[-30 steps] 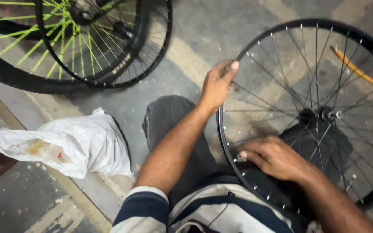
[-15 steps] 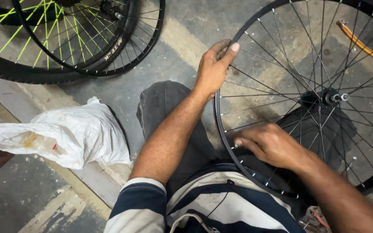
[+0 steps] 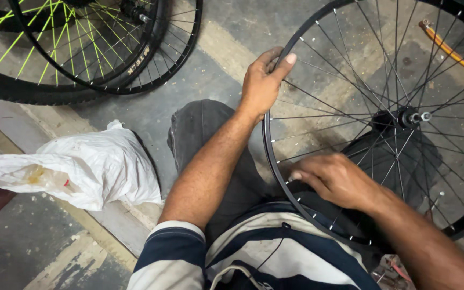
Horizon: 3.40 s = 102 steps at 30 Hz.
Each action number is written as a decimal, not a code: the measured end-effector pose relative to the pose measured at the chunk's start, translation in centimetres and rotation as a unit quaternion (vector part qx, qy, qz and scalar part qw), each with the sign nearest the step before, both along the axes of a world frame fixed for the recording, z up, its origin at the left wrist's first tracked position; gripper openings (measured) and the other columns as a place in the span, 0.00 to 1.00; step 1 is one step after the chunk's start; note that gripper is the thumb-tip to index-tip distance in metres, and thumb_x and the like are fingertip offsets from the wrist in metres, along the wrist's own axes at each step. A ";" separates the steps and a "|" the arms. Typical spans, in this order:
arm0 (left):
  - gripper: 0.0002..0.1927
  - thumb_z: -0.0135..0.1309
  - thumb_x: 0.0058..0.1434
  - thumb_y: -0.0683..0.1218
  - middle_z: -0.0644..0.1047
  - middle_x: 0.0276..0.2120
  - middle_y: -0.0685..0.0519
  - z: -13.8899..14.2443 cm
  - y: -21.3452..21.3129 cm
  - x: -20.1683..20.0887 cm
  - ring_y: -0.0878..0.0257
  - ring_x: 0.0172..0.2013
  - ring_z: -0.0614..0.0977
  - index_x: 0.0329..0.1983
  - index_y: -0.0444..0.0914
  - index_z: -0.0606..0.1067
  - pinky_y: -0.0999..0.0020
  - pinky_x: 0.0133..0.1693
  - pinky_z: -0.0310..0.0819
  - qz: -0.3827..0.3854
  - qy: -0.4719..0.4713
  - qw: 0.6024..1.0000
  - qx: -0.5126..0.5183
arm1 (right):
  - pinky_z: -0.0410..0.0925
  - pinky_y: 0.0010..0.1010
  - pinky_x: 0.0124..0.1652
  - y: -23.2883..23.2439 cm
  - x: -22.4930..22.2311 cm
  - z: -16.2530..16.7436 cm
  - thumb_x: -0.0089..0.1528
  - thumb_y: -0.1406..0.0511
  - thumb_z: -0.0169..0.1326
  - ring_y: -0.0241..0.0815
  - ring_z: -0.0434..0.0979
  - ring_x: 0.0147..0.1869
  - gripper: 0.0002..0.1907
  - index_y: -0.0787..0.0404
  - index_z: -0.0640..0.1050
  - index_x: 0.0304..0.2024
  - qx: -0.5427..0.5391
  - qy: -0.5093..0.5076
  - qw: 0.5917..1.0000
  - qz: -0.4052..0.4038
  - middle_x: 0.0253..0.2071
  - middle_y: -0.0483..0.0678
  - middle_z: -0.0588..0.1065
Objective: The person sits on the floor holding a bicycle wheel across their lap and works around the rim, using a small tool on the spokes and rim while rotating the wheel. They turn the wheel over and continue working on the other side, with completed wheels visible nearby.
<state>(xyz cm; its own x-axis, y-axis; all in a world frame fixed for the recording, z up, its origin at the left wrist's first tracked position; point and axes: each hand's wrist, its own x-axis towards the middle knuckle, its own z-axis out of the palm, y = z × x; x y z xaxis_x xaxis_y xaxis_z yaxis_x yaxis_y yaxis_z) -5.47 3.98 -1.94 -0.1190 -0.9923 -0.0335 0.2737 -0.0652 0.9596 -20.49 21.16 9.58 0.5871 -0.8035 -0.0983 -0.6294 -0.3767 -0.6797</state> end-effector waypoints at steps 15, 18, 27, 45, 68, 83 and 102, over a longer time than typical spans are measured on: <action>0.34 0.62 0.64 0.52 0.80 0.52 0.42 0.1 0.1 0.2 0.60 0.54 0.81 0.64 0.25 0.69 0.69 0.56 0.73 -0.016 0.020 1.000 -0.015 | 0.73 0.44 0.40 -0.5 -0.5 -1.0 0.54 0.63 0.63 0.56 0.83 0.41 0.15 0.65 0.81 0.41 0.011 0.007 0.999 0.051 0.38 0.56 0.81; 0.33 0.61 0.64 0.55 0.82 0.46 0.44 1.0 0.0 0.5 0.63 0.47 0.82 0.62 0.26 0.72 0.70 0.50 0.75 -0.005 0.003 1.000 -0.012 | 0.71 0.44 0.39 0.8 0.0 -1.5 0.54 0.65 0.61 0.55 0.80 0.38 0.09 0.64 0.79 0.33 -0.098 0.059 0.990 0.078 0.34 0.53 0.79; 0.26 0.63 0.60 0.58 0.81 0.31 0.54 0.6 -4.7 0.4 0.67 0.29 0.78 0.48 0.31 0.82 0.70 0.34 0.76 -0.083 -0.122 0.989 -0.004 | 0.69 0.47 0.48 3.8 -1.1 0.3 0.55 0.64 0.59 0.55 0.79 0.45 0.09 0.62 0.78 0.34 -0.111 0.035 0.982 0.151 0.51 0.54 0.78; 0.26 0.59 0.66 0.48 0.82 0.36 0.47 0.4 1.2 0.6 0.67 0.34 0.79 0.61 0.27 0.73 0.72 0.35 0.73 0.041 0.004 0.999 0.009 | 0.73 0.42 0.45 -0.1 0.1 1.4 0.55 0.66 0.65 0.53 0.80 0.48 0.14 0.60 0.79 0.42 -0.301 0.072 0.949 -0.055 0.49 0.50 0.77; 0.26 0.60 0.65 0.49 0.83 0.42 0.46 0.6 1.1 0.5 0.67 0.40 0.82 0.61 0.28 0.73 0.73 0.40 0.76 0.035 0.000 0.999 -0.009 | 0.74 0.39 0.41 -3.0 3.9 -1.4 0.63 0.63 0.62 0.52 0.84 0.40 0.09 0.60 0.84 0.43 -0.036 0.034 0.984 -0.172 0.41 0.51 0.82; 0.26 0.59 0.64 0.47 0.82 0.40 0.47 1.1 1.0 0.4 0.67 0.34 0.81 0.61 0.27 0.72 0.71 0.30 0.78 0.030 0.015 0.999 0.026 | 0.75 0.35 0.29 -2.5 3.1 0.2 0.53 0.66 0.66 0.46 0.81 0.38 0.19 0.60 0.79 0.47 0.011 -0.061 0.989 -0.135 0.38 0.50 0.78; 0.27 0.60 0.64 0.49 0.83 0.42 0.42 -0.1 0.8 0.3 0.64 0.37 0.82 0.61 0.27 0.73 0.71 0.38 0.77 0.036 -0.041 0.998 0.011 | 0.72 0.41 0.41 -3.3 4.7 -0.7 0.51 0.61 0.70 0.52 0.80 0.39 0.18 0.62 0.80 0.39 0.012 0.124 0.966 -0.225 0.35 0.53 0.78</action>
<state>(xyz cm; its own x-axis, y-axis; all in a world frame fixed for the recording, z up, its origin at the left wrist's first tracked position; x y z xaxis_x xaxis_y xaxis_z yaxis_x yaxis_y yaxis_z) -5.17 4.74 -2.00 -0.0434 -0.9972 -0.0611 0.1996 -0.0686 0.9775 -15.76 17.91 8.84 0.1353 -0.9678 -0.2124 -0.8701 -0.0136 -0.4926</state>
